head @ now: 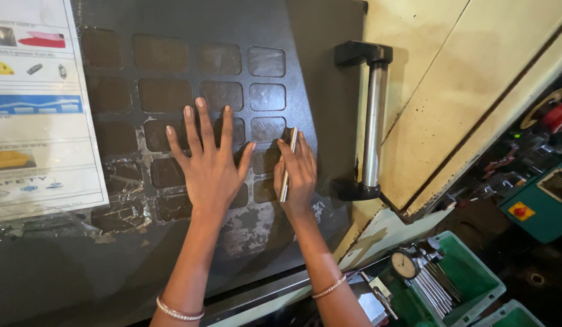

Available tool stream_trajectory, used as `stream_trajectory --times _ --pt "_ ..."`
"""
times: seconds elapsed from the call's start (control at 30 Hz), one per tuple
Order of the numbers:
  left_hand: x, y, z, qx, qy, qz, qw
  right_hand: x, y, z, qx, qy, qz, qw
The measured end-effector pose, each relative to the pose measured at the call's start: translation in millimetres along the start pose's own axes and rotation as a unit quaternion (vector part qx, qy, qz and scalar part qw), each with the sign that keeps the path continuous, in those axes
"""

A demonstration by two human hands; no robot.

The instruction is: The person repeatedly picks up cylindrical metal rods from green bins, wipes them on a metal surface, and inserts them into a machine. The person opens and closes the machine door between insertions and returns the rods to the bins.

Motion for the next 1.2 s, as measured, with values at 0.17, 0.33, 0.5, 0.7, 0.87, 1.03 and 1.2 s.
stream_trajectory --times 0.17,0.33,0.5,0.7,0.87,1.03,1.2 --pt "0 1 0 -0.002 0.001 -0.001 1.000 1 -2 1 -0.002 -0.001 -0.006 1.000" --pt "-2 -2 1 -0.015 0.008 0.004 1.000 2 -2 0 -0.008 0.003 -0.004 1.000" --pt "-8 -5 14 0.061 -0.002 0.027 0.998 13 -11 -5 -0.052 0.027 -0.022 0.998" --pt "-23 21 116 0.381 -0.043 0.070 0.921 76 -75 -12 -0.122 0.243 0.017 0.962" --pt "-51 58 225 0.638 -0.149 0.017 0.755 122 -152 1 -0.219 0.446 0.131 0.858" --pt "-58 70 263 0.675 -0.325 -0.116 0.652 134 -208 25 -0.217 0.544 0.112 0.803" --pt "-58 58 260 0.667 -0.335 -0.123 0.654 140 -216 20 -0.226 0.581 0.077 0.778"
Point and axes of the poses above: each hand's wrist, its own x-axis away from the middle knuckle, its own y-axis out of the palm, z = x × y, the point moved 1 cm from there along -x, towards the middle knuckle, and after that the axes turned 8 degrees about y, right-handed, at the moved point
